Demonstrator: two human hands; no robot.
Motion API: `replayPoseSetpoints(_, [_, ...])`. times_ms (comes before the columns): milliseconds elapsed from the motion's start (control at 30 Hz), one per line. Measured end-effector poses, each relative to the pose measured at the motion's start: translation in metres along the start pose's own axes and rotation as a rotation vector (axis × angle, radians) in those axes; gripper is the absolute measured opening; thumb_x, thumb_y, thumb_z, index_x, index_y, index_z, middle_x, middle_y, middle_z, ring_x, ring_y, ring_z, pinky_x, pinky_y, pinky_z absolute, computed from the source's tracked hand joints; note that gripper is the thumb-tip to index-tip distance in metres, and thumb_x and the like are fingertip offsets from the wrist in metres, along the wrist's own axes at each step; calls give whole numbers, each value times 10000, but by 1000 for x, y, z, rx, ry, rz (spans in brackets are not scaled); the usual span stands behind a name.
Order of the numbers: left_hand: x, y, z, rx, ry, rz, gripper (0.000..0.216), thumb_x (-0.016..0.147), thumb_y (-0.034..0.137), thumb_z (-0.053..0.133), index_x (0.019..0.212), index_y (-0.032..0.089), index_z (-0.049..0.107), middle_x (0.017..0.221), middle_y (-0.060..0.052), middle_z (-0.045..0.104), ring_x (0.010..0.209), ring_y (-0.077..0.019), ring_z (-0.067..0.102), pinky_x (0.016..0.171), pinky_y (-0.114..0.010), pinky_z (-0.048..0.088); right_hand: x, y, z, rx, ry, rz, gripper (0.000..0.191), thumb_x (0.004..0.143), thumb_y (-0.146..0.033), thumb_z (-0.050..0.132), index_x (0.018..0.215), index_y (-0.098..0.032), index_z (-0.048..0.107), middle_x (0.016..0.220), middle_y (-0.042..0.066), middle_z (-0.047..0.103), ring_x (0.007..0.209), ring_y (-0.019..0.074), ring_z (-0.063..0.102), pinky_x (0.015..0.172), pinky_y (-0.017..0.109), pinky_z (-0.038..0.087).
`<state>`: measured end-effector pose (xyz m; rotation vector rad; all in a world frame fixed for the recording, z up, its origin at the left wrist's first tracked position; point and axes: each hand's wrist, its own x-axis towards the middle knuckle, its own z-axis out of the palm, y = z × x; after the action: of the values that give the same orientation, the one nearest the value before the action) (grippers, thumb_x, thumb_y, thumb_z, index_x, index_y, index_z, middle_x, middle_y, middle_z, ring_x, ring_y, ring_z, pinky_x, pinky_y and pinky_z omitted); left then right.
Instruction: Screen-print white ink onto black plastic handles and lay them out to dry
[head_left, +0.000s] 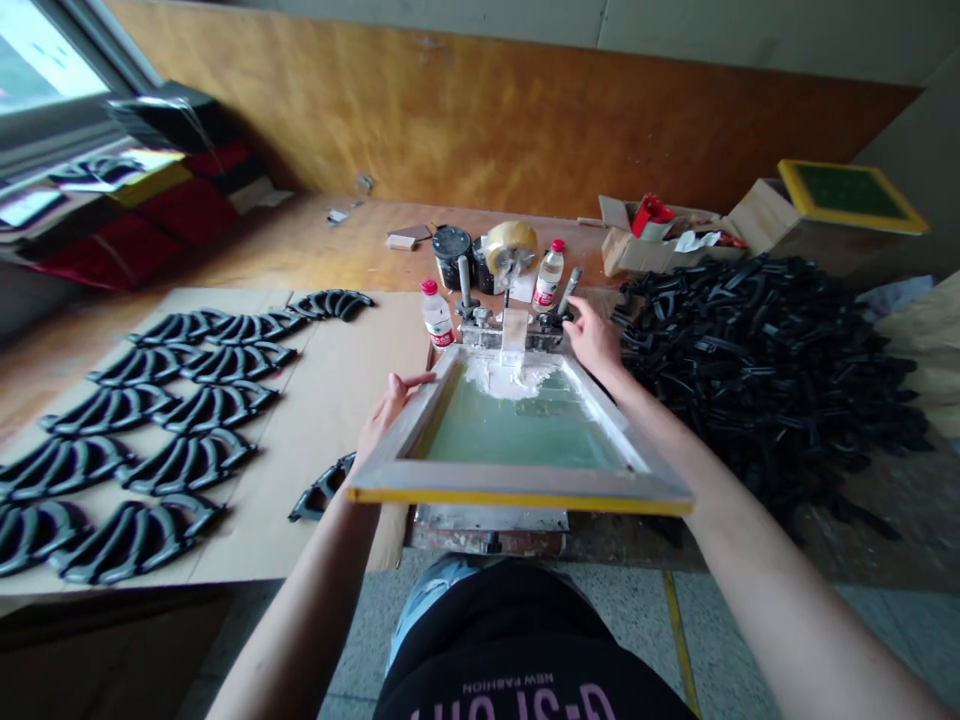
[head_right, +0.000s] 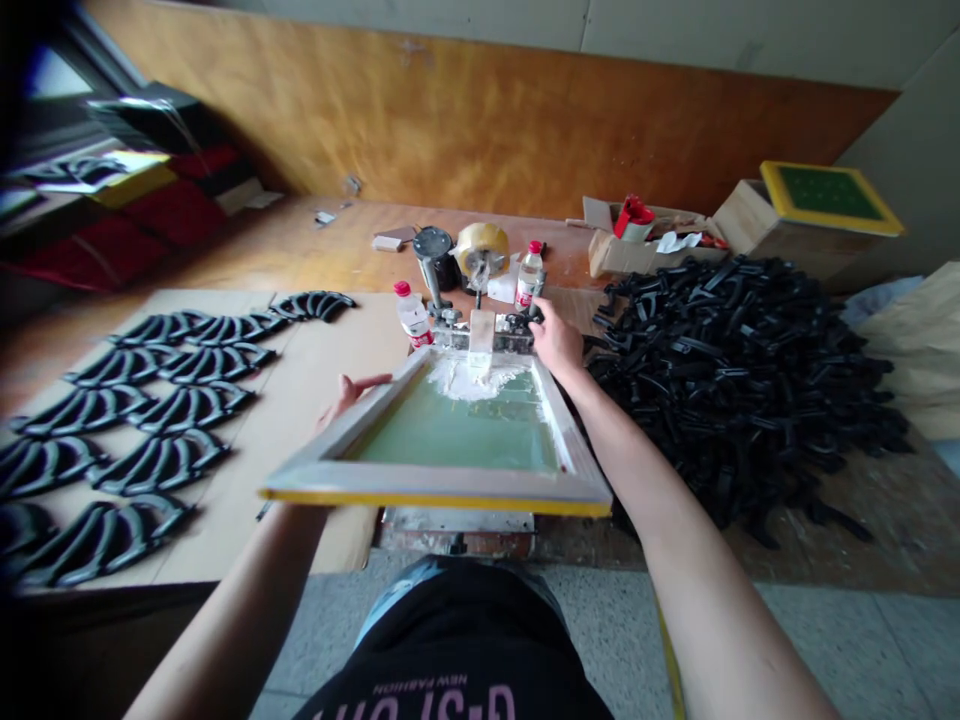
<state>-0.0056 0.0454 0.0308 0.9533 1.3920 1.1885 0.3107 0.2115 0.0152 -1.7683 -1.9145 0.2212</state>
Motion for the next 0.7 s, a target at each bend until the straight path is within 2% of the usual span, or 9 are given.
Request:
replayPoseSetpoints(67, [13, 16, 11, -81, 34, 127, 669, 862, 713, 422, 1194, 183, 660, 1037, -83, 717, 882, -204, 675, 746, -317, 547, -15, 24, 4, 18, -18, 146, 309, 905, -251, 525, 1177, -167, 645, 860, 63, 711, 793, 217, 638, 770, 324, 467])
replayPoseSetpoints(133, [26, 28, 22, -116, 61, 168, 658, 867, 695, 428, 1171, 154, 647, 1023, -104, 708, 921, -216, 670, 754, -339, 555, -41, 36, 20, 33, -113, 160, 218, 897, -271, 543, 999, -146, 689, 850, 80, 708, 795, 215, 635, 774, 322, 466])
replayPoseSetpoints(167, [31, 31, 27, -126, 77, 159, 657, 866, 692, 431, 1170, 147, 635, 1005, -108, 705, 912, -217, 670, 736, -340, 557, -56, 37, 30, 48, -176, 104, 198, 888, -290, 572, 957, -150, 693, 856, 79, 708, 804, 211, 634, 789, 322, 466])
replayPoseSetpoints(233, [34, 28, 34, -155, 134, 155, 647, 872, 688, 427, 1216, 165, 590, 1027, -106, 699, 909, -207, 666, 709, -320, 554, -84, 31, 50, 75, -289, -107, 223, 844, -311, 664, 1018, -174, 690, 936, 68, 711, 885, 206, 629, 847, 325, 460])
replayPoseSetpoints(333, [17, 1, 40, -167, 186, 101, 639, 868, 689, 447, 1296, 219, 513, 1103, -99, 691, 920, -190, 662, 696, -290, 540, -109, 13, 64, 20, -376, -350, 303, 801, -285, 741, 1094, -229, 689, 1054, 56, 696, 1019, 222, 589, 922, 358, 436])
replayPoseSetpoints(467, [-36, -50, 49, -87, -20, -276, 694, 790, 714, 549, 1197, 153, 585, 1049, -145, 711, 852, -212, 678, 658, -295, 522, -121, -26, 53, 3, -408, -486, 128, 859, -278, 692, 964, -212, 726, 944, 59, 682, 974, 228, 570, 902, 355, 436])
replayPoseSetpoints(533, [-61, -70, 53, -143, -49, -391, 723, 776, 742, 534, 1176, 143, 591, 1034, -149, 710, 824, -216, 682, 628, -296, 516, -135, -57, 48, 53, -392, -603, 134, 881, -284, 669, 969, -198, 723, 922, 69, 669, 960, 231, 558, 896, 354, 430])
replayPoseSetpoints(633, [-85, -93, 40, -259, 180, -379, 676, 773, 766, 501, 1035, 151, 604, 887, -93, 692, 731, -180, 657, 568, -259, 485, -169, -113, 58, 119, -411, -822, 162, 927, -285, 603, 1004, -193, 711, 916, 79, 657, 959, 237, 541, 889, 367, 412])
replayPoseSetpoints(700, [-96, -108, 10, -253, 361, -350, 627, 768, 758, 510, 905, 154, 605, 757, -52, 652, 658, -150, 618, 544, -233, 457, -189, -149, 78, 173, -468, -913, 198, 949, -320, 573, 1044, -204, 703, 931, 72, 665, 966, 230, 538, 881, 359, 407])
